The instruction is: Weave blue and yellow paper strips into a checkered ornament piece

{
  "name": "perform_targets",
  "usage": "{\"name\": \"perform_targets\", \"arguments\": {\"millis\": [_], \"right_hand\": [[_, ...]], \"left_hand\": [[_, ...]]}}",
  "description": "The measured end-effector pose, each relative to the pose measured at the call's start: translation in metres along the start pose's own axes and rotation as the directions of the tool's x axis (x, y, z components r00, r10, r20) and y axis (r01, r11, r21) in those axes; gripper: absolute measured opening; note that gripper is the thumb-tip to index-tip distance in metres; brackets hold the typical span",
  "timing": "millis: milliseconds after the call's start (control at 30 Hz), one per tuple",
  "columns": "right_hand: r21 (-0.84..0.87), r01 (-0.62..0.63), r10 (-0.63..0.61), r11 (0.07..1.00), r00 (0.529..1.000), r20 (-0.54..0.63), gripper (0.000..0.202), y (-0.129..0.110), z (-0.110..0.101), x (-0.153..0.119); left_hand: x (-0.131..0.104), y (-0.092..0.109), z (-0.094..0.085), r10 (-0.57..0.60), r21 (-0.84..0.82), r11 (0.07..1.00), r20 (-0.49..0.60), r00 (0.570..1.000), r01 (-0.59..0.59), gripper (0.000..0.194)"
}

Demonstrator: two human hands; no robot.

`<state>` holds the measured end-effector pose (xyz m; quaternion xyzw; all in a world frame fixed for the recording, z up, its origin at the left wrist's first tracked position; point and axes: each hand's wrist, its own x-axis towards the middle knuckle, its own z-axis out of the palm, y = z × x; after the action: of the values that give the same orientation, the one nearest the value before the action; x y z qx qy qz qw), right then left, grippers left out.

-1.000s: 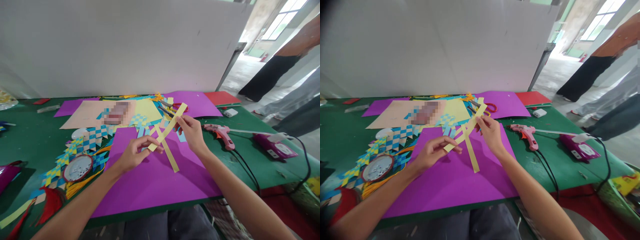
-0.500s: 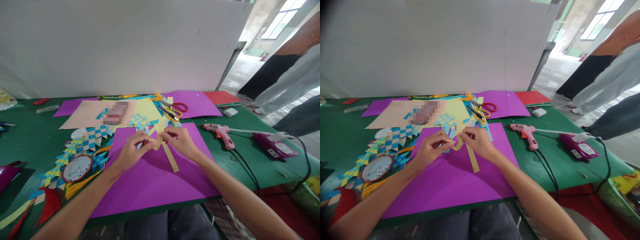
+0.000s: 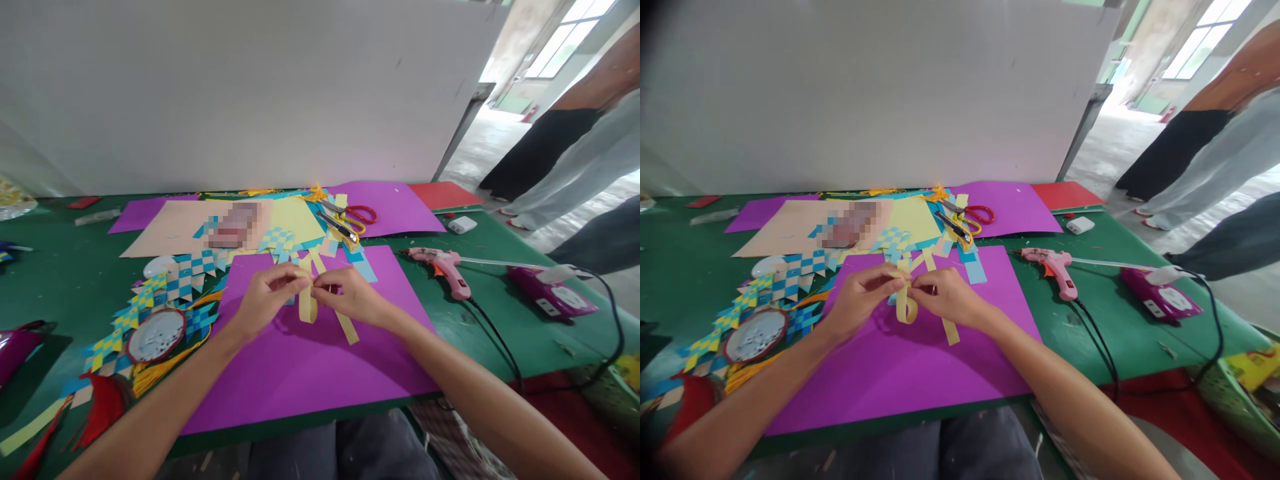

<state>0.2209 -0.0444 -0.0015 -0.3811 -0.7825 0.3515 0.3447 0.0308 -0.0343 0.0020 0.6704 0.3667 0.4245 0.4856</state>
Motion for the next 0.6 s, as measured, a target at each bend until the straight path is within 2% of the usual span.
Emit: {"name": "perform_targets", "arguments": {"millis": [100, 167, 267, 333, 600], "right_hand": [[0.014, -0.013, 0.013, 1.0, 0.999, 0.031, 0.025, -0.0005, -0.0003, -0.0002], [0.011, -0.05, 0.05, 0.999, 0.999, 0.01, 0.027, -0.0024, -0.0033, 0.0005], [0.088, -0.097, 0.105, 0.991, 0.989, -0.104, 0.026, -0.0055, -0.0077, 0.0023], [0.163, -0.083, 0.11, 0.983, 0.98, -0.166, 0.021, -0.0062, -0.0081, 0.0032], [0.25, -0.03, 0.083, 0.968, 0.976, -0.204, 0.013, -0.0026, -0.0001, 0.0038]], "left_hand": [[-0.0006, -0.0018, -0.0002, -0.028, 0.004, 1.0, -0.048, 0.998, 0.028, 0.015], [-0.0008, -0.0021, -0.0002, -0.044, -0.007, 0.999, -0.065, 0.997, 0.044, 0.027], [-0.0011, -0.0011, 0.0012, -0.079, -0.014, 0.997, -0.067, 0.995, 0.078, 0.052], [-0.0016, -0.0006, 0.0029, -0.088, -0.015, 0.996, -0.067, 0.994, 0.087, 0.059], [-0.0068, -0.0025, 0.0075, 0.011, 0.131, 0.991, 0.002, 1.0, -0.011, 0.055]]}}
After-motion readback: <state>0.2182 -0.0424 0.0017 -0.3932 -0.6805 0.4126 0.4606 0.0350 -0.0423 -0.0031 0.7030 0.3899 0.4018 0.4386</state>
